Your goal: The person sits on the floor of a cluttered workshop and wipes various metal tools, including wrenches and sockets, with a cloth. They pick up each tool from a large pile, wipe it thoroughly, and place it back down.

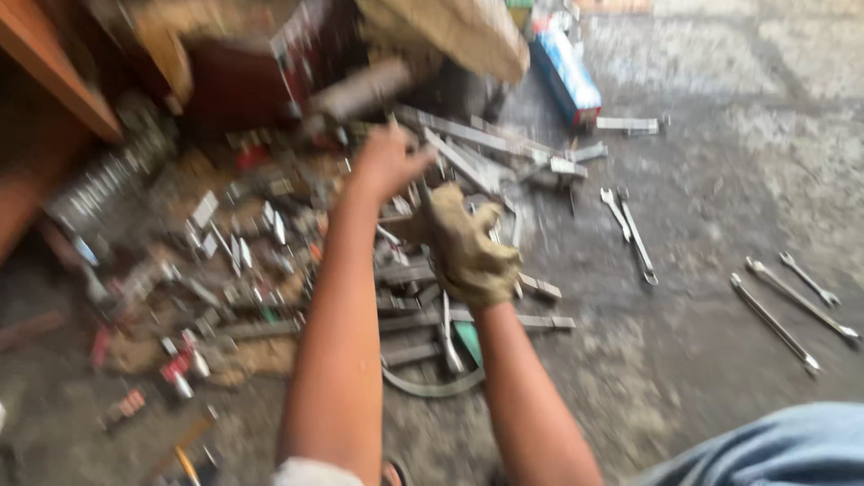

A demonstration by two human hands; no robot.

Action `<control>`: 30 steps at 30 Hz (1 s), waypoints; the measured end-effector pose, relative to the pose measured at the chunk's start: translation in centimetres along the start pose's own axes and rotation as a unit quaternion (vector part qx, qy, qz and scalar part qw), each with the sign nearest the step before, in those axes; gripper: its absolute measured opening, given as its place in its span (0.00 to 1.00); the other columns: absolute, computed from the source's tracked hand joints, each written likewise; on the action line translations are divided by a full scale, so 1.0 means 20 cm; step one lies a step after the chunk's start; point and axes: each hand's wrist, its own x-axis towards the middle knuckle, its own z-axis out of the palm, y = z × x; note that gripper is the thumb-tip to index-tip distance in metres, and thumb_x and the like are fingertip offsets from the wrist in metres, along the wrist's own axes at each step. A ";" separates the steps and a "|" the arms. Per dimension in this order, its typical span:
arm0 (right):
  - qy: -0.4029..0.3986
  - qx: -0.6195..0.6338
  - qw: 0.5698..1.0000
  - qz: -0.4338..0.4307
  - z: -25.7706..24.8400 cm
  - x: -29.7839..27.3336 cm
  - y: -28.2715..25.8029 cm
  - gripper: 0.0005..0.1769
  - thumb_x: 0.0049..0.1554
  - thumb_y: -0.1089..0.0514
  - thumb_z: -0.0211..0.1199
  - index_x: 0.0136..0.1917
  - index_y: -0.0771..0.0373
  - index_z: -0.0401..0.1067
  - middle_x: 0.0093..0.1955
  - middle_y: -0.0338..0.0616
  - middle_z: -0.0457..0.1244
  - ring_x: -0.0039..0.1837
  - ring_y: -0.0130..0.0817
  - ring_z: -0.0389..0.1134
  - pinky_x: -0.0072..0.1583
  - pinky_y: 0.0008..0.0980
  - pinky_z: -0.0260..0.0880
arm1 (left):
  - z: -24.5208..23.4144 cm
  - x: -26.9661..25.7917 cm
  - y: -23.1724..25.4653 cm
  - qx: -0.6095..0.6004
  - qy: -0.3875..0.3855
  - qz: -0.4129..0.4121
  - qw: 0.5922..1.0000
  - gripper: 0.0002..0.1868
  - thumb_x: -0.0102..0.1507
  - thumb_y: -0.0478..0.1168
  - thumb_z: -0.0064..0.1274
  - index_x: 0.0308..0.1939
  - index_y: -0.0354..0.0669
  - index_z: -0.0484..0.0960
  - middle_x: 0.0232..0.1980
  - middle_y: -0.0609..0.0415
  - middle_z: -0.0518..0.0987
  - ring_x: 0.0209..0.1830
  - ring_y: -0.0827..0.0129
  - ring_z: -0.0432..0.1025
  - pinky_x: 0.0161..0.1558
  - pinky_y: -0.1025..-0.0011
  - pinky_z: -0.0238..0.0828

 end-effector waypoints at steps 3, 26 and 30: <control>-0.030 -0.016 0.998 -0.045 0.03 -0.17 -0.03 0.23 0.58 0.48 0.61 0.63 0.59 0.70 0.53 0.53 0.69 0.41 0.41 0.69 0.43 0.41 0.69 | 0.10 -0.01 -0.01 -0.033 0.044 0.037 0.998 0.30 0.62 0.62 0.58 0.39 0.33 0.84 0.46 0.33 0.81 0.48 0.40 0.75 0.50 0.50 0.72; -0.012 -0.072 0.969 -0.238 0.11 -0.47 -0.06 0.20 0.56 0.52 0.62 0.60 0.59 0.72 0.49 0.52 0.70 0.33 0.37 0.67 0.36 0.41 0.67 | -0.04 -0.12 0.10 -0.585 0.221 -0.130 0.769 0.20 0.71 0.45 0.43 0.28 0.39 0.77 0.26 0.51 0.81 0.25 0.67 0.75 0.33 0.67 0.72; -0.029 -0.047 0.979 -0.199 0.16 -0.47 -0.05 0.20 0.56 0.52 0.61 0.60 0.59 0.72 0.49 0.52 0.69 0.35 0.37 0.67 0.38 0.41 0.67 | -0.04 -0.13 0.14 -0.515 0.184 -0.131 0.827 0.25 0.72 0.53 0.39 0.26 0.43 0.76 0.24 0.55 0.80 0.23 0.69 0.77 0.33 0.69 0.75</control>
